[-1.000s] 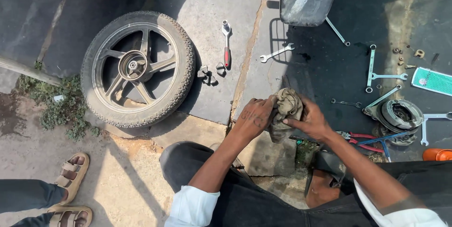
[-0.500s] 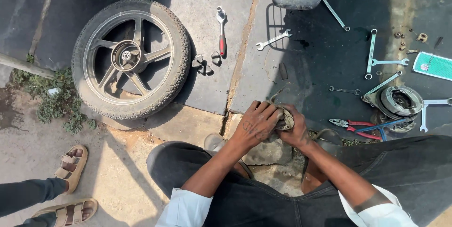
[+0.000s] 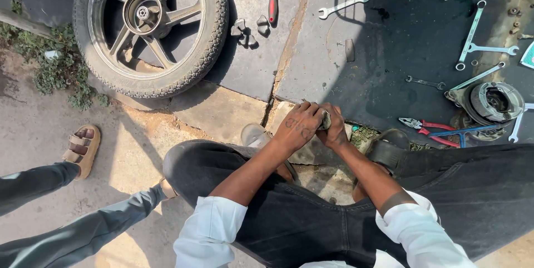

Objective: Cleaning and lubricating motorcycle drum brake components.

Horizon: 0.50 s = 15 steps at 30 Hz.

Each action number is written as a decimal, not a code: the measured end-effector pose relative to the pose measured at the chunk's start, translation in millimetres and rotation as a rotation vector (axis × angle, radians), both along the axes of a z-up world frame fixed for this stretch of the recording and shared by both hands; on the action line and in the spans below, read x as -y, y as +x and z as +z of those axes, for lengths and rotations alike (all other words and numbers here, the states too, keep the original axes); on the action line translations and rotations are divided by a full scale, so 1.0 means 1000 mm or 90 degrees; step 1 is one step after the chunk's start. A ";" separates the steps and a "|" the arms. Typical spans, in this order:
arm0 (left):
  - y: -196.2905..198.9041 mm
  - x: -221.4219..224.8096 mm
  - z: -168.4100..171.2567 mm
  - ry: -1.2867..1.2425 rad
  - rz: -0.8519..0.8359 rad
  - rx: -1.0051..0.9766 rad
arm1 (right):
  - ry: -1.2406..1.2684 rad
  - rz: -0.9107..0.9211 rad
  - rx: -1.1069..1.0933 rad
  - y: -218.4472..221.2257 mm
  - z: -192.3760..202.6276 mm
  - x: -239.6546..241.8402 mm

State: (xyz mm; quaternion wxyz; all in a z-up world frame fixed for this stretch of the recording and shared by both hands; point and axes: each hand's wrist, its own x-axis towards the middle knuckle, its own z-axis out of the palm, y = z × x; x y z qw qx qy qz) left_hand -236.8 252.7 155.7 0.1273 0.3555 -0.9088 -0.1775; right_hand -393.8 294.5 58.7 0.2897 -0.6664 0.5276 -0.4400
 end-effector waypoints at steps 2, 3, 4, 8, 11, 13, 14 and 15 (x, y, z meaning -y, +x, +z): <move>0.003 -0.001 -0.013 0.006 0.005 0.019 | -0.032 0.019 -0.004 0.002 -0.018 0.002; 0.003 -0.001 -0.019 0.008 0.006 0.036 | -0.068 0.034 -0.009 0.002 -0.026 0.003; 0.004 0.001 -0.017 0.004 0.016 0.037 | -0.073 0.045 -0.007 0.003 -0.042 0.004; 0.001 0.007 -0.011 -0.024 0.033 0.100 | -0.071 0.031 -0.061 0.005 -0.090 0.006; -0.002 0.014 -0.004 -0.045 0.077 0.117 | 0.026 0.034 -0.008 0.006 -0.097 0.014; -0.005 0.022 -0.015 -0.058 0.109 0.095 | 0.107 0.042 0.040 0.007 -0.093 0.019; -0.007 0.022 -0.030 -0.059 0.132 0.095 | 0.084 0.006 -0.008 0.008 -0.090 0.013; -0.010 0.021 -0.044 -0.060 0.156 0.095 | 0.060 -0.029 -0.057 0.009 -0.087 0.007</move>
